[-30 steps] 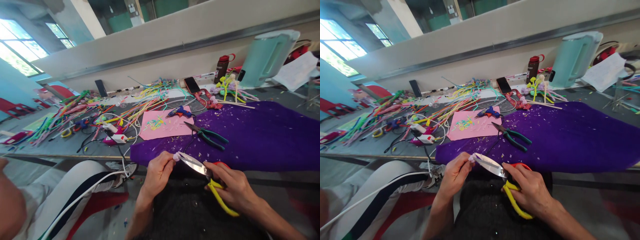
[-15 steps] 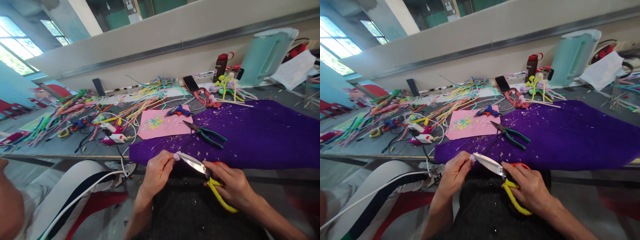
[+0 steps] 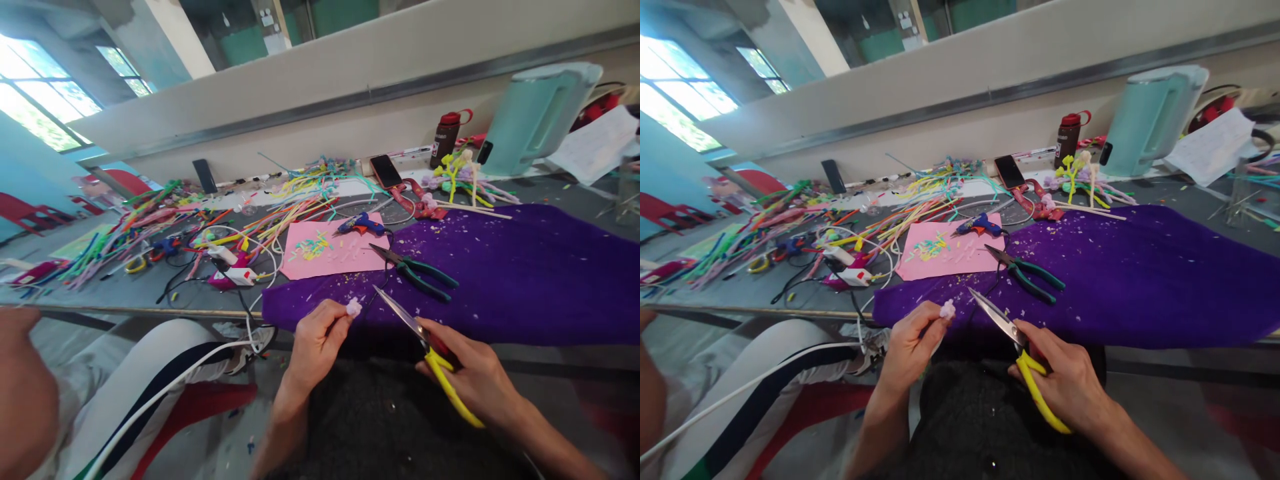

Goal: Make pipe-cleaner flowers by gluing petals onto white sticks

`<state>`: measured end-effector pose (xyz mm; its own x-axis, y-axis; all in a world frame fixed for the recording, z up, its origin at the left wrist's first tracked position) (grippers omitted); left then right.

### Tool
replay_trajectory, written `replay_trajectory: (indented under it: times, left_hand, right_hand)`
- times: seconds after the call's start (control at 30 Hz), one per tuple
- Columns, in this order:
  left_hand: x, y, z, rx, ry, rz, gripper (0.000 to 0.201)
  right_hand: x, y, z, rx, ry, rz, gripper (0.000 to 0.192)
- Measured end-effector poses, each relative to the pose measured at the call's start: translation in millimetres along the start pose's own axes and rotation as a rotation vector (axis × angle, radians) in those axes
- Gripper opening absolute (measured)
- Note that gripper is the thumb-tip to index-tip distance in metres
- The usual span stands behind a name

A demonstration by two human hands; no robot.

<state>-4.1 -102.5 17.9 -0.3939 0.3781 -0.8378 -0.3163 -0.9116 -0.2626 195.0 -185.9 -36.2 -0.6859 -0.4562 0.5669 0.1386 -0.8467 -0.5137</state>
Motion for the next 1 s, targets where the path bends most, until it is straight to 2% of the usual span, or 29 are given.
replay_trajectory:
  times: [0.23, 0.47, 0.67, 1.0]
  left_hand:
    - [8, 1, 9.3, -0.113, 0.016, 0.071, 0.006]
    - [28, 2, 8.7, -0.123, 0.179, 0.244, 0.011]
    - [37, 3, 2.9, -0.122, 0.257, 0.357, 0.014]
    - [47, 5, -4.0, -0.132, 0.4, 0.395, 0.016]
  right_hand:
    - [3, 1, -8, 0.11, 0.023, -0.046, 0.055]
    - [5, 5, -22, 0.123, -0.056, -0.027, 0.056]
    - [12, 4, -28, 0.11, -0.102, 0.0, 0.058]
    - [12, 7, -33, 0.105, -0.098, 0.003, 0.058]
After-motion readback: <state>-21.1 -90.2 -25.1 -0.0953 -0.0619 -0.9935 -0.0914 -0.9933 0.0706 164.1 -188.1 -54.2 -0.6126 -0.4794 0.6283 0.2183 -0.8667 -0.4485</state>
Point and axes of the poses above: each hand's wrist, its own y-axis away from the middle knuckle, its own z-axis out of the back of the hand, x = y × z, the point moved 8 cm from there along -y, towards the middle knuckle, and after that the axes turned 6 degrees about z, right-handed, at the moved point
